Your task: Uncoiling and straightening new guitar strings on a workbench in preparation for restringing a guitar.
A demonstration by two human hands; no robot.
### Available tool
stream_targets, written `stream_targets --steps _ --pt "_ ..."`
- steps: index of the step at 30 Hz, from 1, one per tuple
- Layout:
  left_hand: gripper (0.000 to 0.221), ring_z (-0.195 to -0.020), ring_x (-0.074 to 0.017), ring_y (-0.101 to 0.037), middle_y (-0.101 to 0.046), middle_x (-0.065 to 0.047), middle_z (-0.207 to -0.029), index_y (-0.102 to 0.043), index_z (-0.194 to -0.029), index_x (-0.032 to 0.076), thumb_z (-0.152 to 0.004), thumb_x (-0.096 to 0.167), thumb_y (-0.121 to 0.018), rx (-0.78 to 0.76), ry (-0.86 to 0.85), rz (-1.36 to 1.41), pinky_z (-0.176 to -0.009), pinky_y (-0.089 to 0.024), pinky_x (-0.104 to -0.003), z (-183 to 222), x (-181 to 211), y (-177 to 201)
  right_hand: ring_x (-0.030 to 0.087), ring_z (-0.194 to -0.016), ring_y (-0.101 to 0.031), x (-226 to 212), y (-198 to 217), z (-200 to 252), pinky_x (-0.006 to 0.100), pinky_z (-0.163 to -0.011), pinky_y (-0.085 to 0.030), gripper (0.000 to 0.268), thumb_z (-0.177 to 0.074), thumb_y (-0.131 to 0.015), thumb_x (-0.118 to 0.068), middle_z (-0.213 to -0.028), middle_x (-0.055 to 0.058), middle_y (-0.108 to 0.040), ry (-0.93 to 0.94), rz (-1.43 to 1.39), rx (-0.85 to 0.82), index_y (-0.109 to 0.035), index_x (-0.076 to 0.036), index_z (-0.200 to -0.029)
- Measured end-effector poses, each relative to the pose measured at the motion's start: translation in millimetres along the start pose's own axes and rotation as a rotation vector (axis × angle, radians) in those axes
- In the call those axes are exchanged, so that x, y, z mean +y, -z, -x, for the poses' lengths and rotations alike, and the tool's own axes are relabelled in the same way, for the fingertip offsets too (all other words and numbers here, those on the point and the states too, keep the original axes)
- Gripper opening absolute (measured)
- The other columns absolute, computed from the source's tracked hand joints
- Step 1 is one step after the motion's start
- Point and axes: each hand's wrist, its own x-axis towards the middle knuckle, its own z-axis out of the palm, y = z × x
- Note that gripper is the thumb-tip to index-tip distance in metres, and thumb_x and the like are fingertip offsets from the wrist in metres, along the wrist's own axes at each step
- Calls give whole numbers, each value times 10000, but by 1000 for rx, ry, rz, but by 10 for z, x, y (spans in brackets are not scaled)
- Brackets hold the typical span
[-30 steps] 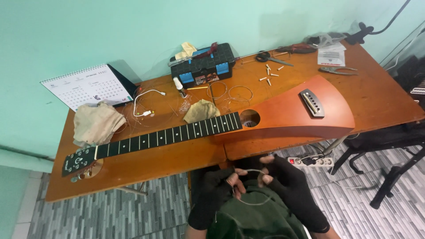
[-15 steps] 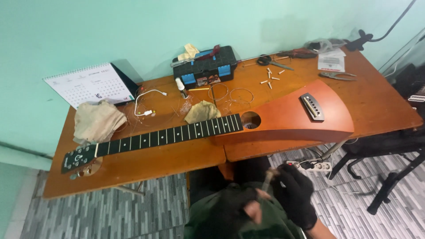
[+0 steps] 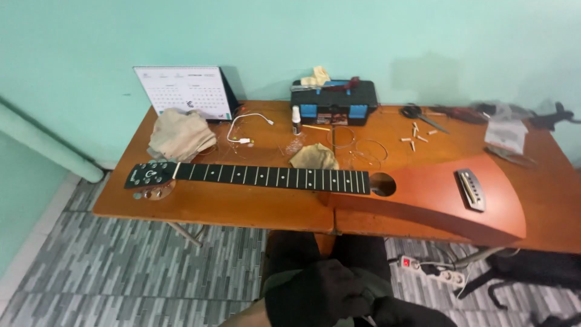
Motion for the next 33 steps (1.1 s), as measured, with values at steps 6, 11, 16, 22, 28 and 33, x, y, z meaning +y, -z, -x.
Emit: stream_targets --steps 6,11,16,22,28,33 --pt "174 -821 -316 -616 -646 -163 -903 -650 -958 3 -1096 90 -590 162 108 -1 -726 -479 -429 309 -118 -353 238 -640 -665 -281 -51 -183 409 -609 -532 311 -945 -577 -338 -838 69 -718 373 516 112 -670 -68 -823" --pt "341 -682 -212 -631 -659 -142 -759 -703 -971 -83 -1052 220 -569 541 602 1086 -628 -472 -297 161 -405 -1263 95 -656 -576 -278 -504 -114 173 -404 -389 180 -894 -732 -91 -803 40 -621 -643 -454 933 -670 -94 -1064" --pt "371 -588 -124 -572 -667 -142 -805 -691 -1028 -78 -1060 263 -548 640 807 1544 -651 -528 -278 289 -581 -1379 272 -1141 -663 -247 16 -299 387 -841 -591 892 -753 -891 -279 -1452 200 -542 -462 -326 171 -421 -32 -1470" --pt "274 -607 -117 -462 -478 -32 -731 -605 -1086 -39 -1108 204 -480 537 711 1450 -751 -530 -319 265 -546 -593 326 -826 -716 -421 27 -386 433 -856 -525 792 -904 -527 -708 -814 198 -726 -520 -890 -336 -713 58 -829" --pt "432 -756 -281 -671 -668 -170 -837 -634 -1101 -83 -1121 287 -411 538 829 1683 -869 -562 -410 313 -619 -652 271 -473 -625 -255 -106 -133 376 -607 -502 585 -945 -610 -454 -508 166 -656 -561 -848 -149 -665 32 -624" --pt "418 -765 -277 -670 -666 -170 -830 -629 -1124 -76 -1136 283 -415 438 718 1627 -782 -540 -361 217 -405 -589 174 -590 -772 -119 -231 -108 306 -637 -588 445 -962 -573 -311 -590 81 -817 -683 -75 187 -815 -25 -722"
